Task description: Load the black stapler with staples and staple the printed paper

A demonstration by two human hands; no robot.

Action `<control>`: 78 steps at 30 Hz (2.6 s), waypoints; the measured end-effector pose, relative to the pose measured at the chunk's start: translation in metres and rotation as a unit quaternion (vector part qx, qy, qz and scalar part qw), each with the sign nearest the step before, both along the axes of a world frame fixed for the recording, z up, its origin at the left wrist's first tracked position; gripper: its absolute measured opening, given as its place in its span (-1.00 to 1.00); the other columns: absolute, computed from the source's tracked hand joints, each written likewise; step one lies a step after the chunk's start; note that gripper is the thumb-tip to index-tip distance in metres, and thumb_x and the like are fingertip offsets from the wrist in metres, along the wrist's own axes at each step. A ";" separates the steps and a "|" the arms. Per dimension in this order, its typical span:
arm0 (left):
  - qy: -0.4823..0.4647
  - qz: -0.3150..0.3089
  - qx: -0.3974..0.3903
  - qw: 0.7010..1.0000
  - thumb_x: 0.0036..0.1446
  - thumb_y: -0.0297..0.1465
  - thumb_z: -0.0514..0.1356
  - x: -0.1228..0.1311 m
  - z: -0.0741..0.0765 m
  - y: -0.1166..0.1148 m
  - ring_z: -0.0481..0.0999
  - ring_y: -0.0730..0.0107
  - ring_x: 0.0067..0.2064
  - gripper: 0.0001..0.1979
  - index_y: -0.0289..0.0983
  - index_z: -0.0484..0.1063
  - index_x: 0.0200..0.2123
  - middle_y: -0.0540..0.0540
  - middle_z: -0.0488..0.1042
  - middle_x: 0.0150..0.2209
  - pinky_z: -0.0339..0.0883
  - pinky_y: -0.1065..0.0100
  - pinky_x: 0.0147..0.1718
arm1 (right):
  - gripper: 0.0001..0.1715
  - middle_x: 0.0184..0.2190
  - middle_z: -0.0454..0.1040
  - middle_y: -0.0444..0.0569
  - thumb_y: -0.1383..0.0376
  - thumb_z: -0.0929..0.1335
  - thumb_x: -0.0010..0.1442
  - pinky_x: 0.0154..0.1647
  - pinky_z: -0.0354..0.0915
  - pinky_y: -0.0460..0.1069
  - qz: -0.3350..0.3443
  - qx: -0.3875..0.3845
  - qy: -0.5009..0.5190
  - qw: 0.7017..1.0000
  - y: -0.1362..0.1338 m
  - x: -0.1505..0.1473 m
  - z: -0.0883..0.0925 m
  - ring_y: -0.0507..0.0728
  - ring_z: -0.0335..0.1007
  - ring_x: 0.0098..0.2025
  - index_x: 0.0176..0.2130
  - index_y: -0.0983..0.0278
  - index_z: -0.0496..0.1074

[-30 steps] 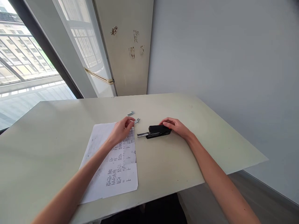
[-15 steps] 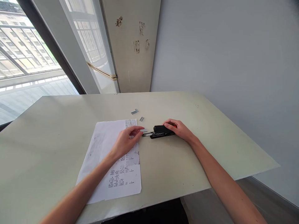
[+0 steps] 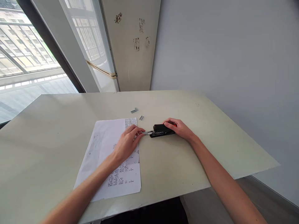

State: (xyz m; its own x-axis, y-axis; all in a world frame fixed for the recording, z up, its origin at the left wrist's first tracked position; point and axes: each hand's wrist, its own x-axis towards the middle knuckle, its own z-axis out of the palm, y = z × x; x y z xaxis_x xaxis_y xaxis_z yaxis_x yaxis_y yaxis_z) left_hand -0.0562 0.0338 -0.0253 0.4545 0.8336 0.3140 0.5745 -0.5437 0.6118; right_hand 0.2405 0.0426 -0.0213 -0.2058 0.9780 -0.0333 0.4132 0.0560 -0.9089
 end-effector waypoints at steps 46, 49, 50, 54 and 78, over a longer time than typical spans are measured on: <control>0.074 -0.152 0.061 0.984 0.26 0.12 0.27 -0.013 0.002 0.014 0.54 0.22 -0.16 -0.49 -0.17 0.51 -0.02 -0.07 0.57 -0.19 0.38 0.22 -0.13 | -0.56 -0.02 0.62 -0.02 -0.10 0.52 0.20 0.03 0.39 0.11 0.138 -0.002 0.056 0.989 -0.018 -0.030 0.008 0.27 0.51 0.02 -0.07 0.11 0.60; 0.091 -0.080 0.052 0.991 0.34 0.11 0.20 -0.033 0.008 0.031 0.53 0.11 0.00 -0.49 -0.16 0.47 0.08 -0.13 0.57 -0.04 0.38 0.11 0.04 | -0.58 -0.09 0.63 -0.03 -0.02 0.59 0.10 -0.06 0.40 0.10 0.149 0.012 0.036 0.988 -0.018 -0.028 0.008 0.25 0.52 -0.07 -0.12 0.12 0.61; 0.102 -0.040 0.055 0.992 0.39 0.08 0.15 -0.042 0.009 0.037 0.51 0.07 0.05 -0.52 -0.16 0.46 0.09 -0.15 0.56 0.01 0.36 0.06 0.08 | -0.59 -0.12 0.63 -0.03 -0.01 0.59 0.09 -0.09 0.40 0.09 0.146 0.009 0.034 0.989 -0.018 -0.028 0.008 0.24 0.52 -0.10 -0.13 0.13 0.61; 0.179 0.087 0.070 0.977 0.44 0.03 0.07 -0.069 0.003 0.058 0.37 -0.08 0.19 -0.53 -0.20 0.42 0.11 -0.24 0.47 0.12 0.25 -0.05 0.18 | -0.60 -0.20 0.62 -0.06 0.02 0.61 0.06 -0.15 0.39 0.06 0.135 -0.019 0.047 0.990 -0.018 -0.028 0.006 0.20 0.51 -0.16 -0.16 0.14 0.61; 0.038 0.144 -0.027 0.988 0.38 -0.02 0.13 -0.034 -0.007 0.057 0.35 0.33 -0.39 -0.57 -0.17 0.14 -0.39 0.11 0.29 -0.51 0.15 0.05 0.18 | -0.56 -0.21 0.61 -0.07 -0.01 0.60 0.07 -0.16 0.40 0.06 0.131 -0.011 0.048 0.990 -0.021 -0.035 0.002 0.18 0.51 -0.19 -0.14 0.15 0.59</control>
